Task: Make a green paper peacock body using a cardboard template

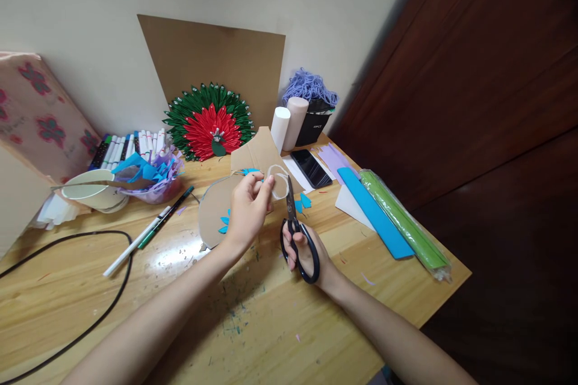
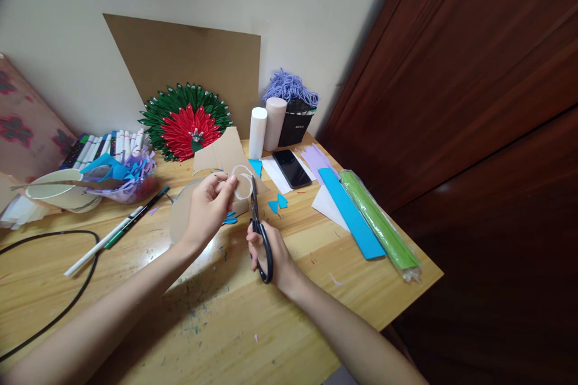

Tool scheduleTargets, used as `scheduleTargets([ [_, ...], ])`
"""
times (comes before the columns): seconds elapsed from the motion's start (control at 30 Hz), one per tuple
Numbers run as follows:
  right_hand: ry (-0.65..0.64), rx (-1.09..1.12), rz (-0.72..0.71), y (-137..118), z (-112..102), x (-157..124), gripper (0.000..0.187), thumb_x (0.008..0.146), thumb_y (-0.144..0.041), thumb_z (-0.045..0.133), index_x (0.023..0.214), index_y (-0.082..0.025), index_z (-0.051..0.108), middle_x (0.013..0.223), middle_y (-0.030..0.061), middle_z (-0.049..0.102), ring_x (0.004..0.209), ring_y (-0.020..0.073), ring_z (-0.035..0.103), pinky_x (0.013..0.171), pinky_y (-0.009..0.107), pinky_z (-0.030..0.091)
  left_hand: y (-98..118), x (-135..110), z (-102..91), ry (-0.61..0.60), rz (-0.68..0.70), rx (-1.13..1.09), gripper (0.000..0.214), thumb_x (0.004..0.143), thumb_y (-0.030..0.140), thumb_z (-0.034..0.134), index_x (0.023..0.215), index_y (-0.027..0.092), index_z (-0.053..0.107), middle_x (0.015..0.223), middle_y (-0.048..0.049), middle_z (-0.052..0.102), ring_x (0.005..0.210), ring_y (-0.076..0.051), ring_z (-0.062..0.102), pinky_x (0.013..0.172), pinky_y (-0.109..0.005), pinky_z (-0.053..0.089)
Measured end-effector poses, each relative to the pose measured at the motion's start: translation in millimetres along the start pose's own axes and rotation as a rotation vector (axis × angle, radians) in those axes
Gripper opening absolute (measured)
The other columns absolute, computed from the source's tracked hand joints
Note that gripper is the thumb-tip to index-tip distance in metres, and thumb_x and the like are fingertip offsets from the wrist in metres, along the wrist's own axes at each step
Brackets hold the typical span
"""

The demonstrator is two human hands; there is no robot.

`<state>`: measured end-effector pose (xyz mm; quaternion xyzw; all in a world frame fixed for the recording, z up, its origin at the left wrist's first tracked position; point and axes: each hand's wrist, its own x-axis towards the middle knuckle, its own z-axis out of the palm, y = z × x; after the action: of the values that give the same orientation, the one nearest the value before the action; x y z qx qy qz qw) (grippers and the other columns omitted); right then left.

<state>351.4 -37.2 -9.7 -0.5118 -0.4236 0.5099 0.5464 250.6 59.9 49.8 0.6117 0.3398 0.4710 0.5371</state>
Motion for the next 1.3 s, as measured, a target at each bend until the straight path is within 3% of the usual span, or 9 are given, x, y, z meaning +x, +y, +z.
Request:
scheduleTargets([
  [0.13, -0.039, 0.031, -0.007, -1, -2, 3, 0.064, 0.062, -0.081, 0.049, 0.074, -0.019, 0.044, 0.045, -0.0096, 0.04, 0.031, 0.006, 0.039, 0.034, 0.017, 0.033, 4, 5, -3.7, -0.037, -0.002, 0.015, 0.023, 0.084, 0.038, 0.054, 0.074, 0.018, 0.048, 0.047, 0.0083, 0.039, 0.039, -0.006, 0.037, 0.038, -0.016, 0.029],
  [0.4, -0.174, 0.104, 0.005, -4, 5, 4, 0.079, 0.054, -0.093, 0.026, 0.074, -0.019, 0.045, 0.049, -0.0052, 0.046, 0.039, 0.0111, 0.049, 0.048, 0.028, 0.047, 21, 15, -17.9, -0.241, 0.003, 0.156, 0.03, 0.082, 0.039, 0.055, 0.063, 0.017, 0.048, 0.049, 0.0037, 0.046, 0.043, -0.008, 0.042, 0.042, -0.018, 0.031],
  [0.63, -0.219, 0.089, 0.027, -11, 9, 0, 0.083, 0.05, -0.094, 0.024, 0.075, -0.019, 0.047, 0.051, -0.0044, 0.046, 0.043, 0.0126, 0.05, 0.054, 0.03, 0.047, 28, 14, -26.5, -0.257, 0.138, 0.418, 0.031, 0.083, 0.035, 0.052, 0.058, 0.018, 0.043, 0.051, 0.004, 0.04, 0.048, -0.009, 0.037, 0.044, -0.02, 0.024],
  [0.8, -0.224, 0.098, 0.052, -18, 11, -2, 0.088, 0.047, -0.096, 0.02, 0.079, -0.019, 0.048, 0.054, -0.003, 0.048, 0.047, 0.0146, 0.053, 0.061, 0.034, 0.049, 37, 17, -25.7, -0.318, -0.016, 0.303, 0.032, 0.08, 0.035, 0.054, 0.056, 0.018, 0.043, 0.05, 0.0035, 0.043, 0.045, -0.009, 0.039, 0.044, -0.021, 0.027],
  [0.9, -0.275, 0.165, 0.101, -26, 10, -2, 0.092, 0.046, -0.096, 0.014, 0.08, -0.018, 0.049, 0.055, -0.0025, 0.048, 0.049, 0.0158, 0.055, 0.063, 0.035, 0.05, 37, 16, -24.4, -0.304, -0.01, 0.348, 0.032, 0.082, 0.035, 0.052, 0.056, 0.018, 0.043, 0.048, 0.0033, 0.044, 0.044, -0.009, 0.039, 0.045, -0.021, 0.026],
  [1.1, -0.326, 0.164, 0.178, -31, 5, -1, 0.097, 0.052, -0.094, 0.01, 0.085, -0.015, 0.056, 0.057, -0.0006, 0.049, 0.055, 0.0179, 0.059, 0.065, 0.036, 0.051, 32, 11, -27.2, -0.214, 0.29, 0.711, 0.029, 0.085, 0.028, 0.048, 0.057, 0.019, 0.044, 0.051, 0.0031, 0.045, 0.047, -0.01, 0.035, 0.048, -0.024, 0.02],
  [1.2, -0.307, 0.114, 0.145, -31, 6, 0, 0.097, 0.051, -0.094, 0.015, 0.087, -0.015, 0.058, 0.056, -0.0011, 0.049, 0.057, 0.0187, 0.06, 0.064, 0.035, 0.052, 34, 11, -27.5, -0.225, 0.243, 0.721, 0.029, 0.084, 0.029, 0.049, 0.057, 0.018, 0.045, 0.051, 0.0026, 0.047, 0.048, -0.011, 0.038, 0.048, -0.024, 0.021],
  [1.3, -0.367, 0.114, 0.127, -30, 6, -1, 0.098, 0.05, -0.094, 0.012, 0.087, -0.015, 0.058, 0.058, -0.0004, 0.049, 0.061, 0.0201, 0.062, 0.065, 0.036, 0.052, 35, 13, -28.0, -0.202, 0.15, 0.619, 0.033, 0.086, 0.033, 0.047, 0.056, 0.019, 0.045, 0.049, 0.0025, 0.046, 0.047, -0.011, 0.04, 0.046, -0.023, 0.022],
])
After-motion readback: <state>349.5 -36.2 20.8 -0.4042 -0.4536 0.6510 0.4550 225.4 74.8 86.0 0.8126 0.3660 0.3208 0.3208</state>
